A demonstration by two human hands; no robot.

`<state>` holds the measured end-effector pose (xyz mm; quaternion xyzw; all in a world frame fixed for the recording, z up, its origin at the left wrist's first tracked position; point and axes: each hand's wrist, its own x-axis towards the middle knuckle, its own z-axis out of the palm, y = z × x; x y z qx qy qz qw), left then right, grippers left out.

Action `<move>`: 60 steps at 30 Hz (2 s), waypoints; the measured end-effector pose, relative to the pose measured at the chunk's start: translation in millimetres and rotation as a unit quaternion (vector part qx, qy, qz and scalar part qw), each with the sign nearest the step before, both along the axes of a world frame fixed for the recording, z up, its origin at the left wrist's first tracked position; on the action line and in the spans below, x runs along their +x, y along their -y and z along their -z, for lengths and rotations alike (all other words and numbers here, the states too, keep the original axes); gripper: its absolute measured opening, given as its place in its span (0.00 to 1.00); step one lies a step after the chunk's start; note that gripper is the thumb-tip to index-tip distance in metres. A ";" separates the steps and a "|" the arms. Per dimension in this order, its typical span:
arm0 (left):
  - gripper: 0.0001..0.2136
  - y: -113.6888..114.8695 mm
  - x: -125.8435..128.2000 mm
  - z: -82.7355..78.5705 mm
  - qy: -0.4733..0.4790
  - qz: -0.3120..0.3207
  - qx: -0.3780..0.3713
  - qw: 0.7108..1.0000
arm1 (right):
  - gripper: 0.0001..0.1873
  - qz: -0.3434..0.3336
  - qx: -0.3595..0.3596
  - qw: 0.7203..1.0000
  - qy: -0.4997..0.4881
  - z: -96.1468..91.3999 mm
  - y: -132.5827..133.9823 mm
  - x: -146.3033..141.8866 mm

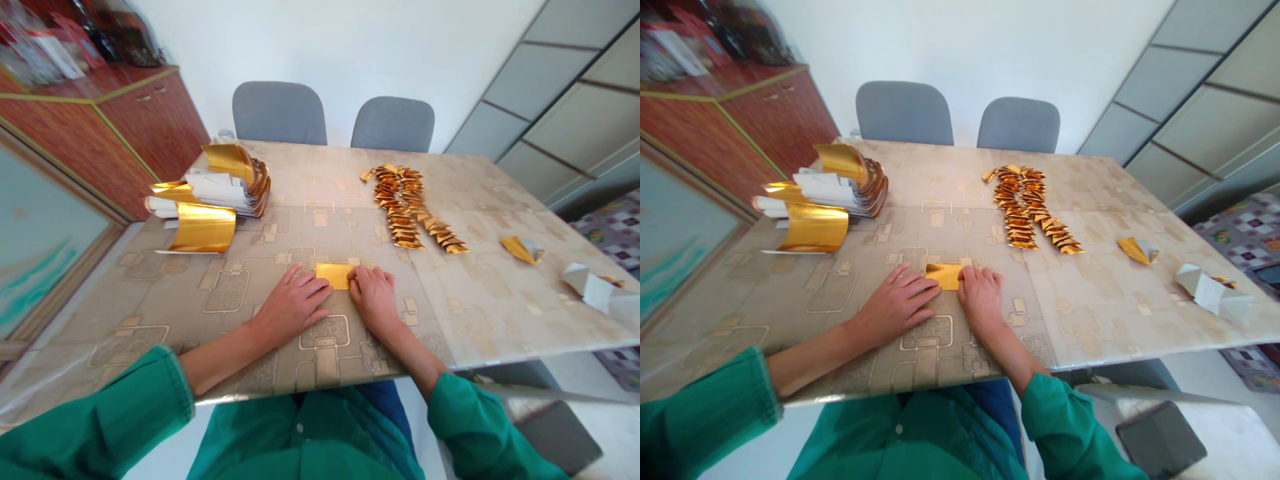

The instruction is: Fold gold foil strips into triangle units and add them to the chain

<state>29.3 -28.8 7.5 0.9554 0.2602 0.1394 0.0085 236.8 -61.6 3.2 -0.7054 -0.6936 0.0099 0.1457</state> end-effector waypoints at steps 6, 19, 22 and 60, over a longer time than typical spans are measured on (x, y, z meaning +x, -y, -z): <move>0.14 0.7 -21.6 5.8 0.045 -0.024 -0.018 0.999 | 0.06 -0.003 -0.013 1.000 -0.015 -1.3 0.6 0.5; 0.14 -12.1 12.5 1.7 0.110 -0.085 -0.060 0.989 | 0.16 -0.107 0.055 0.990 -0.078 -14.0 -12.7 21.7; 0.09 -10.2 11.0 4.3 0.117 -0.073 -0.051 0.989 | 0.15 -0.135 0.049 0.988 -0.064 -15.6 -14.5 20.4; 0.12 43.7 1.4 -3.5 0.018 -0.074 -0.017 0.997 | 0.06 -0.160 0.055 0.985 -0.025 -14.9 38.9 0.0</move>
